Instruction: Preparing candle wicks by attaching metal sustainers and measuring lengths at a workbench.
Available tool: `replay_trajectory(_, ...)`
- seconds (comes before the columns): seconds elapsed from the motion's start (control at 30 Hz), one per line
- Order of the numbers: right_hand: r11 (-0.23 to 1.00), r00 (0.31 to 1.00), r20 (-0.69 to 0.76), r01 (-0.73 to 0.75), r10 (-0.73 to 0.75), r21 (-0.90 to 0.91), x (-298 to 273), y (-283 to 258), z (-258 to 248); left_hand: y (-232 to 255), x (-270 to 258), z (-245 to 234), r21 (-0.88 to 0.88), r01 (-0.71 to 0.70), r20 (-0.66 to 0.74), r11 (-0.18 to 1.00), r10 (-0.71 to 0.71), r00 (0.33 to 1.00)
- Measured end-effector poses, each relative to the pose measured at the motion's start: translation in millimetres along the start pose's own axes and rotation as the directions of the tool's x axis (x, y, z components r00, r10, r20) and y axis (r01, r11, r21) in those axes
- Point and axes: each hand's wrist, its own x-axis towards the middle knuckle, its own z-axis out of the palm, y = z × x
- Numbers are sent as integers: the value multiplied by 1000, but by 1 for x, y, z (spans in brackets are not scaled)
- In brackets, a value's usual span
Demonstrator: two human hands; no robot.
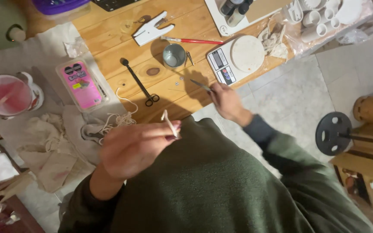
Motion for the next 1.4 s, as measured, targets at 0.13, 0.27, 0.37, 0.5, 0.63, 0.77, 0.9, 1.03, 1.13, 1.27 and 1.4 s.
replay_trajectory(0.13, 995, 966, -244, -74, 88, 65, 10, 32, 82, -9, -10, 6, -69, 179, -66, 982, -183, 981)
replay_trajectory(0.27, 997, 898, -440, -42, 8, -68, 12, 24, 105, -11, -10, 10, -74, 151, -61, 986, -156, 986)
replay_trajectory(0.37, 997, 860, -508, -73, 48, -30, 13, 20, 112, -9, -4, 10, -82, 158, -36, 984, -162, 986)
replay_trajectory(0.5, 995, 848, -522, -89, 94, 33, 14, 24, 121, -9, -5, 11, -80, 165, -17, 983, -167, 986)
replay_trajectory(0.63, 995, 840, -534, -97, 96, 27, 12, 20, 118, -13, -9, 13, -148, 246, 26, 958, -245, 969)
replay_trajectory(0.77, 864, 877, -428, 31, 218, 503, 27, -16, 73, -30, -24, 28, -377, 456, 208, 806, -406, 890)
replay_trajectory(0.9, 142, 999, 15, -10, -35, 990, 36, -94, -47, -61, -47, 53, -522, 648, 338, 555, -562, 755)
replay_trajectory(1.03, 117, 950, 238, -218, -202, 969, 23, -79, -44, -104, -79, 61, -762, 597, 261, 251, -725, 637)
replay_trajectory(1.13, 309, 967, 253, -227, -44, 924, 21, -66, -31, -132, -103, 76, -857, 500, 255, 124, -741, 622)
replay_trajectory(1.27, 669, 967, -6, -172, 254, 724, 40, -73, -29, -177, -118, 115, -900, 436, 251, 9, -807, 534)
replay_trajectory(1.4, 894, 939, -257, -100, 230, 437, 96, -44, 5, -233, -92, 130, -816, 579, 261, -4, -895, 362)
